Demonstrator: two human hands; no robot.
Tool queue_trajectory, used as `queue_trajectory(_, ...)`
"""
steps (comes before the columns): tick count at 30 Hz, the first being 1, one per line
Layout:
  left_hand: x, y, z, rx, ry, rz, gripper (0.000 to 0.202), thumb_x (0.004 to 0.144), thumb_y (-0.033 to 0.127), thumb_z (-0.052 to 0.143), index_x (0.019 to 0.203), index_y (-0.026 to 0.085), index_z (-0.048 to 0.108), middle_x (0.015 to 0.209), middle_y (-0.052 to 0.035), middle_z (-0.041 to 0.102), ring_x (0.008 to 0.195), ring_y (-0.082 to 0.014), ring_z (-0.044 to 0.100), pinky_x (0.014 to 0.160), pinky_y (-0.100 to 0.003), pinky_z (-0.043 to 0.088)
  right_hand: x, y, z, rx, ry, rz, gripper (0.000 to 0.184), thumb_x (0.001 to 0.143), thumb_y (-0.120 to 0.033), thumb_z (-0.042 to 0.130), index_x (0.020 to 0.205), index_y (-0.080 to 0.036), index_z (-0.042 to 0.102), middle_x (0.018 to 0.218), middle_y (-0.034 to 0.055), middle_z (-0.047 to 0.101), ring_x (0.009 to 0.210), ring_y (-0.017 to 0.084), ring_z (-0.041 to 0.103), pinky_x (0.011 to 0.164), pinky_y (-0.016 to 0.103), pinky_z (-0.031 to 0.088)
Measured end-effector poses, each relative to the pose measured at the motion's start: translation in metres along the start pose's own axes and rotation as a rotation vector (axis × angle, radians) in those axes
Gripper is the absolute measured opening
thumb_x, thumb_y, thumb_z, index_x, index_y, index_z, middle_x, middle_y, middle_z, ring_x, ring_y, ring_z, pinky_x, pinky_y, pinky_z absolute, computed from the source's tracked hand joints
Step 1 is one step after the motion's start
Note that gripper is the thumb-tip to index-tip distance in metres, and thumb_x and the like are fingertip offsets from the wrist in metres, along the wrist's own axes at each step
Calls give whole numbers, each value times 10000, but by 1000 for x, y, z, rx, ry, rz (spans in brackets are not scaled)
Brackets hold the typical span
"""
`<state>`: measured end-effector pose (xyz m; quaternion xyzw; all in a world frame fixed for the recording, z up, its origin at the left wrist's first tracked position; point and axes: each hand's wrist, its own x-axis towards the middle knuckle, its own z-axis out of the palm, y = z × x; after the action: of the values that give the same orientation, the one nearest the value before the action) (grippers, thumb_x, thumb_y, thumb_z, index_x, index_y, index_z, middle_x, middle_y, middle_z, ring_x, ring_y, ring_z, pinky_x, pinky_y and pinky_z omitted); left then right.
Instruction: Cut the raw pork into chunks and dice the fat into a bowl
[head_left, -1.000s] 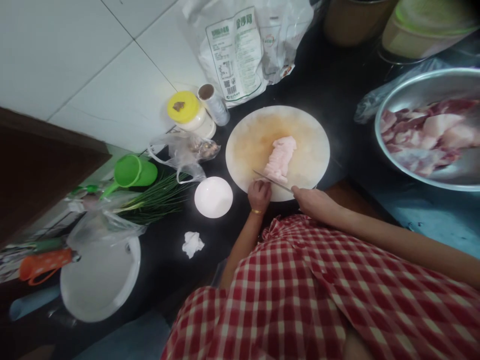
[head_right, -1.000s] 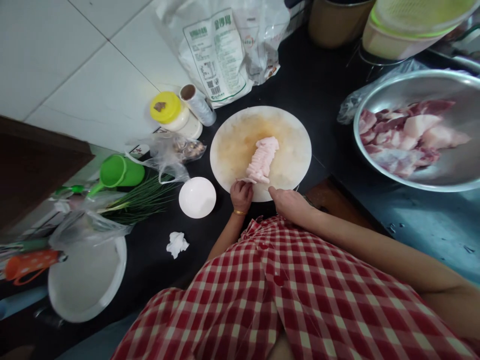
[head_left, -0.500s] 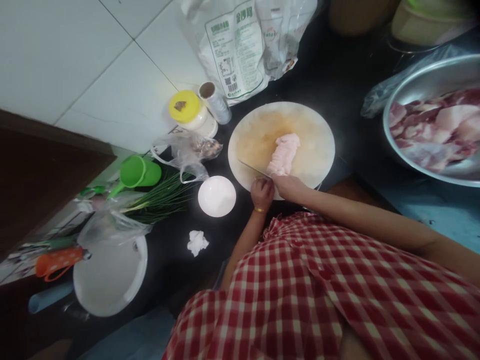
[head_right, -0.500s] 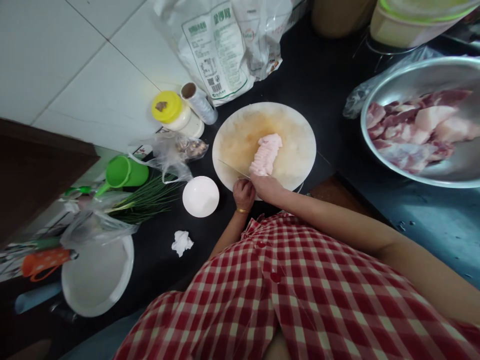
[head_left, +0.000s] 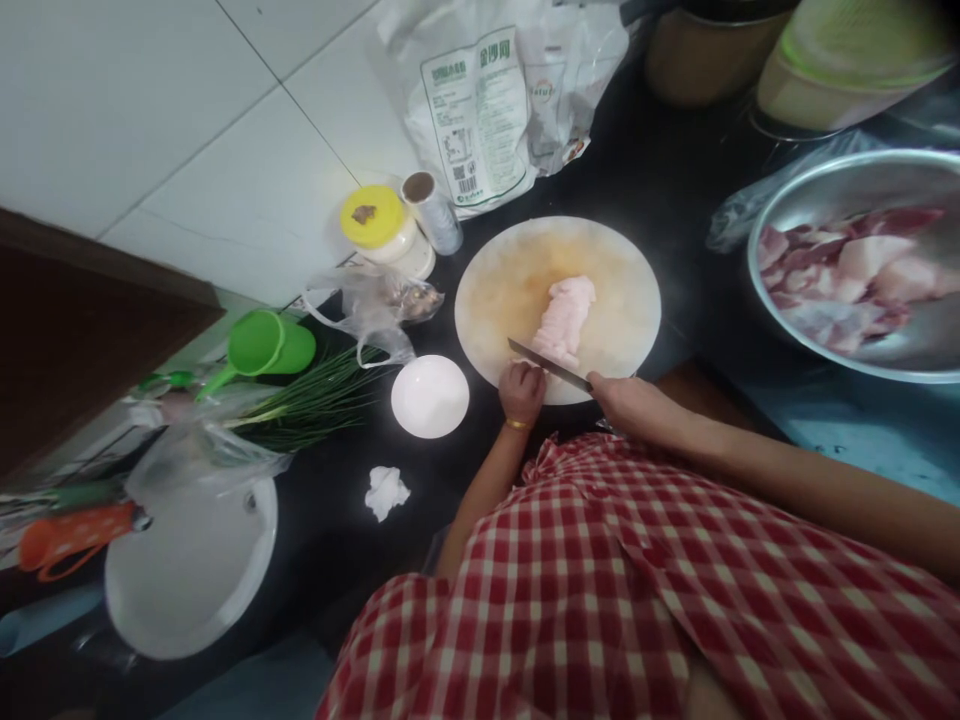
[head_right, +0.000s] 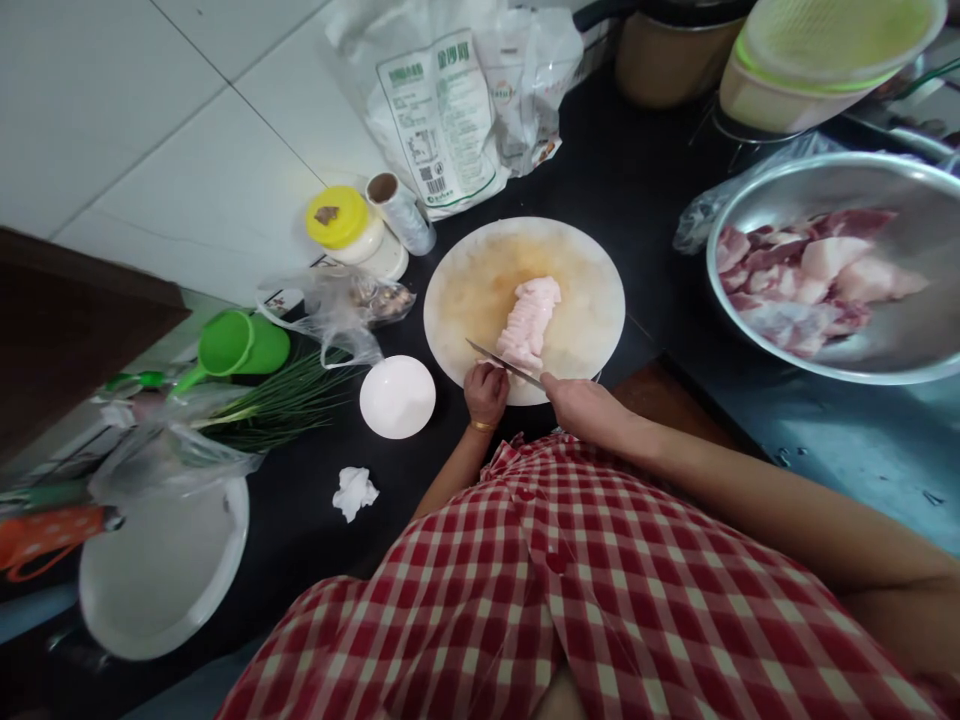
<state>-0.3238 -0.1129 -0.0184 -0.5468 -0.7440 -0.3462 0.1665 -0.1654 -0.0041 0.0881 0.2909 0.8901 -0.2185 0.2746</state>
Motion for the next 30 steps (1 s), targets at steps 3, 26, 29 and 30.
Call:
queue_trajectory(3, -1, 0, 2, 1, 22, 9, 139, 827, 211, 515, 805, 151, 638, 840, -74, 605, 877, -184, 508, 885, -334, 422, -3, -4, 2, -7, -32, 20, 479, 829, -357, 133, 1168, -124, 377, 871, 88, 504, 712, -19, 440, 784, 118, 365)
queue_trajectory(26, 1, -7, -4, -103, -57, -24, 179, 856, 259, 498, 817, 146, 632, 839, -74, 573, 867, -170, 501, 857, -326, 408, 18, -5, 21, 123, -6, 66, 498, 838, -394, 163, 1172, -99, 386, 986, 93, 509, 819, -7, 461, 805, 90, 337)
queue_trajectory(29, 4, -13, -11, -149, -68, -3, 179, 853, 248, 492, 858, 150, 641, 903, -84, 577, 907, -174, 503, 857, -332, 403, 15, -2, 9, 116, 61, 106, 501, 842, -414, 149, 1157, -116, 401, 965, 81, 516, 768, -20, 442, 777, 85, 321)
queue_trajectory(30, 4, -15, -13, -154, -65, 9, 178, 850, 242, 491, 870, 151, 643, 927, -88, 577, 923, -178, 502, 863, -338, 400, 15, -5, 4, 119, 80, 108, 497, 842, -413, 146, 1159, -126, 400, 965, 78, 517, 765, -17, 443, 776, 89, 320)
